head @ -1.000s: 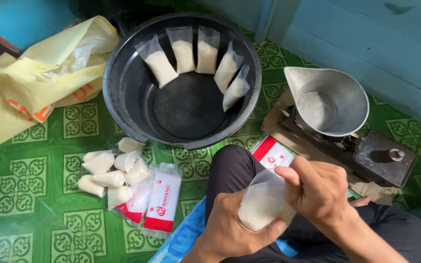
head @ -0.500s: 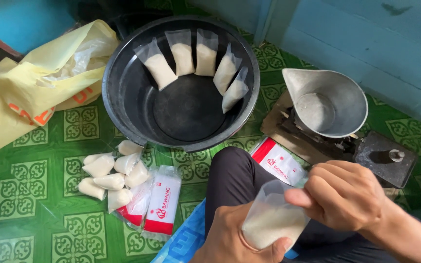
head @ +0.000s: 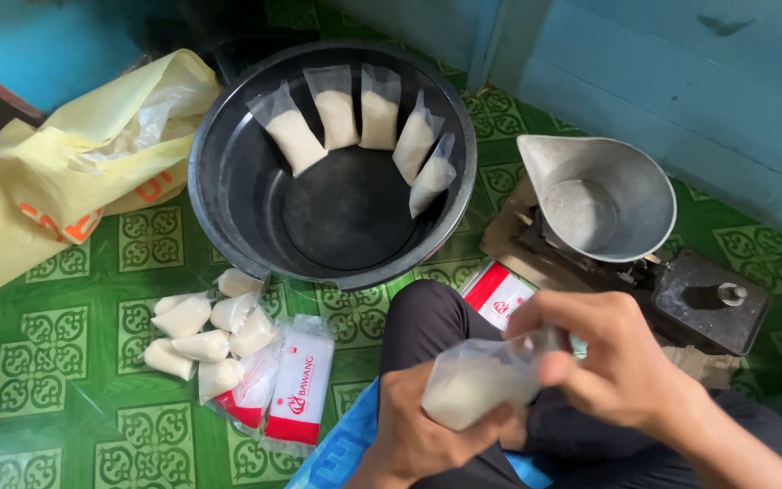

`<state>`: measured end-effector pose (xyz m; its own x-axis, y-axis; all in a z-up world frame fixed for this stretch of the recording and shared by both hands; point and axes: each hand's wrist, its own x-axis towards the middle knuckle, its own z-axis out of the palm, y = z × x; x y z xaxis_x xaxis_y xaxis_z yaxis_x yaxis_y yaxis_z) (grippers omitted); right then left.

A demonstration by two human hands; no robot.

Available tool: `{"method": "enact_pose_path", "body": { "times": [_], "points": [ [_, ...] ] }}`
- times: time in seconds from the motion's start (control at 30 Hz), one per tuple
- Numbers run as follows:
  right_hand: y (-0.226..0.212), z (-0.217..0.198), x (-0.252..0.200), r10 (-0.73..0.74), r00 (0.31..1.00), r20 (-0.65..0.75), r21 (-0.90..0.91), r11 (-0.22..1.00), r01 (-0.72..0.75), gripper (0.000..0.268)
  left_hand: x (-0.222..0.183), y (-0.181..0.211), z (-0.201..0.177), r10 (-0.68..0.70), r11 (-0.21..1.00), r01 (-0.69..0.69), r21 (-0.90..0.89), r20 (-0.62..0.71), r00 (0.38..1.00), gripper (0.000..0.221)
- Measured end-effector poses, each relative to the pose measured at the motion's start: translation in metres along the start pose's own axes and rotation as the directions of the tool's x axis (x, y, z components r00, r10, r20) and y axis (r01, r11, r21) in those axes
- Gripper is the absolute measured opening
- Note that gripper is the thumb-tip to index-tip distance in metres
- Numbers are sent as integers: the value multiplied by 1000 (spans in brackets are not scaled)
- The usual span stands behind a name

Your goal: Filling small plastic bags with white powder from a basin, weighing them on a scale, and placing them into a larger container.

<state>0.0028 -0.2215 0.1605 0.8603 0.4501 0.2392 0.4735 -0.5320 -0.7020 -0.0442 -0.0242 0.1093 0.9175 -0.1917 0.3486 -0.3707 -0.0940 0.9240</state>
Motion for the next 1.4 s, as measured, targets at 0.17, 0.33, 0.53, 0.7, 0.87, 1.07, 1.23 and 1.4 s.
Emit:
{"method": "enact_pose_path", "body": {
  "times": [0.17,0.33,0.53,0.7,0.87,1.07,1.23,1.4],
  "points": [
    [83,65,0,277,953,-124,541,824,-169,66,3,-25,-6,60,995,-51,91,-95,994,30],
    [191,178,-25,442,877,-191,325,871,-368,45,5,-53,-5,100,986,-79,148,-144,984,31],
    [207,227,-53,458,877,-145,179,884,-432,42,6,-84,0,82,981,-36,191,-236,968,32],
    [193,222,-68,317,923,-216,-15,945,-328,53,8,-101,6,86,982,-38,183,-261,962,33],
    [212,229,-118,99,979,-181,-333,930,-156,66,5,-111,12,85,983,-31,182,-297,951,33],
    [217,235,-159,171,977,-131,-492,844,-213,62,0,-117,16,110,973,-36,228,-318,942,34],
    [199,209,-158,484,855,-187,-172,841,-514,37,-6,-123,20,141,961,-35,274,-377,915,32],
    [143,195,-128,725,609,-323,439,685,-582,11,-6,-108,30,113,955,34,296,-462,880,31]
  ]
}}
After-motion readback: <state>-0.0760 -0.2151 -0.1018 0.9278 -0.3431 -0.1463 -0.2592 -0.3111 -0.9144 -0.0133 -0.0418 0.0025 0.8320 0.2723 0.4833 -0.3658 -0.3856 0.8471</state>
